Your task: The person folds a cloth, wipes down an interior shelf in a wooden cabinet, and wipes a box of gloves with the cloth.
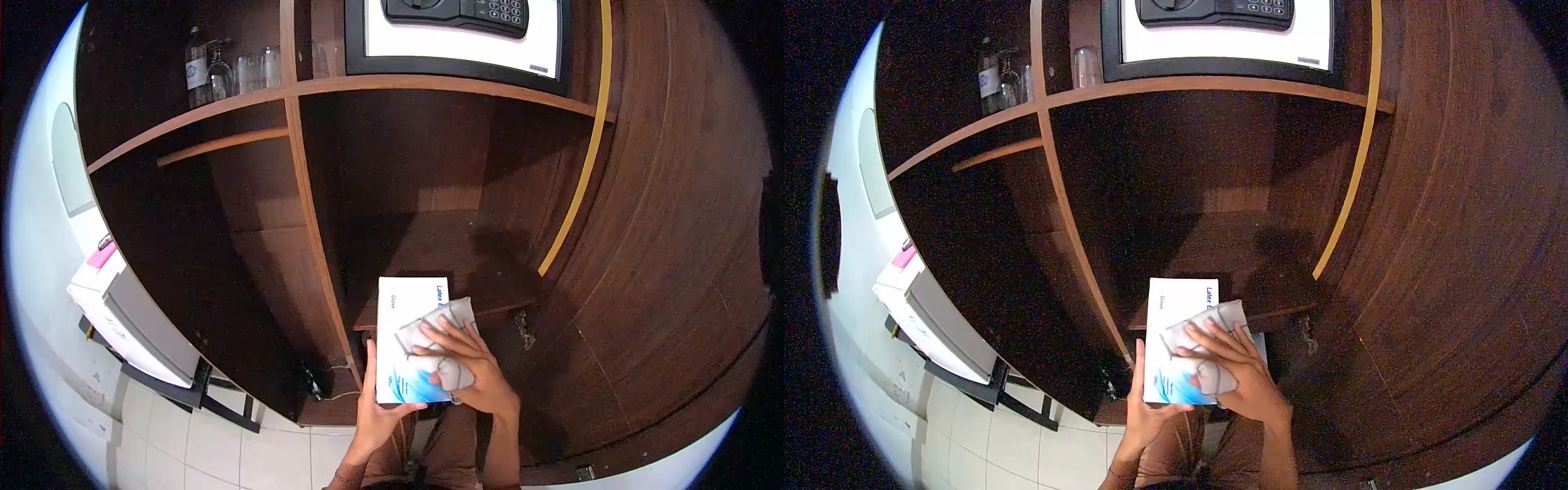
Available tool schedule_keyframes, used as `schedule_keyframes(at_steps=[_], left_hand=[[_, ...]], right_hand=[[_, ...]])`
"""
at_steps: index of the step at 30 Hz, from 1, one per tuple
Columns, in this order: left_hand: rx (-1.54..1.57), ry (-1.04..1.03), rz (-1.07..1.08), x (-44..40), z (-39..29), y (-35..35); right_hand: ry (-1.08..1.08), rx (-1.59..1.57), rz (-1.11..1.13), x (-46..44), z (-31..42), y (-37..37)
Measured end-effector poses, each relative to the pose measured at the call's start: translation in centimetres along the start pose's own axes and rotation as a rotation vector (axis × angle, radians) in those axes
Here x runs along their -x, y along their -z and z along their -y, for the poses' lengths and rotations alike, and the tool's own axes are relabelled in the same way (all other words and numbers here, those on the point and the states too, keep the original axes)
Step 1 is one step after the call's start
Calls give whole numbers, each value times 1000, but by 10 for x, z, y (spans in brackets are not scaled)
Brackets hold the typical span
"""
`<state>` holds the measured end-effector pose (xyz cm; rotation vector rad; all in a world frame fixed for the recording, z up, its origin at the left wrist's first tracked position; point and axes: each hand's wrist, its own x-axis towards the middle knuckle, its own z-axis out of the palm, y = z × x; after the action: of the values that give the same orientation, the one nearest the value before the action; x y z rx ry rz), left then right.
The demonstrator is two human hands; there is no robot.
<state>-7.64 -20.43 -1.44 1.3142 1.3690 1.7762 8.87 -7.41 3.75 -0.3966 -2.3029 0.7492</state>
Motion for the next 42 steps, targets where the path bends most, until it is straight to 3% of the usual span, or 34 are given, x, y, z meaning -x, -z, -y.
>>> schedule_keyframes(at_steps=[8,10,14,23,26,28,30,33,34,36,42], left_hand=[[-66,36,-19,6,25,6],[-113,-94,-15,3,10,4],[3,14,2,1,6,3],[-6,-15,-24,-1,-2,-2],[-208,-78,-61,-5,1,-2],[-562,-173,-139,-8,-6,0],[-492,-162,-119,-11,-11,3],[-811,-340,-98,-20,-21,10],[-813,-340,-97,-26,-18,11],[-516,-461,-20,-39,-5,13],[-608,-586,70,-66,-2,20]], right_hand=[[99,170,92,0,27,-28],[98,172,111,11,30,-30],[87,109,170,25,25,-19],[-1,145,-20,0,13,-15],[39,189,-46,-5,14,-24],[95,251,-28,-8,9,-28],[95,251,-33,-14,10,-25],[96,174,-3,-23,10,-18],[97,173,-4,-27,10,-15],[83,191,55,-37,7,-7],[54,45,63,-71,-18,7]])
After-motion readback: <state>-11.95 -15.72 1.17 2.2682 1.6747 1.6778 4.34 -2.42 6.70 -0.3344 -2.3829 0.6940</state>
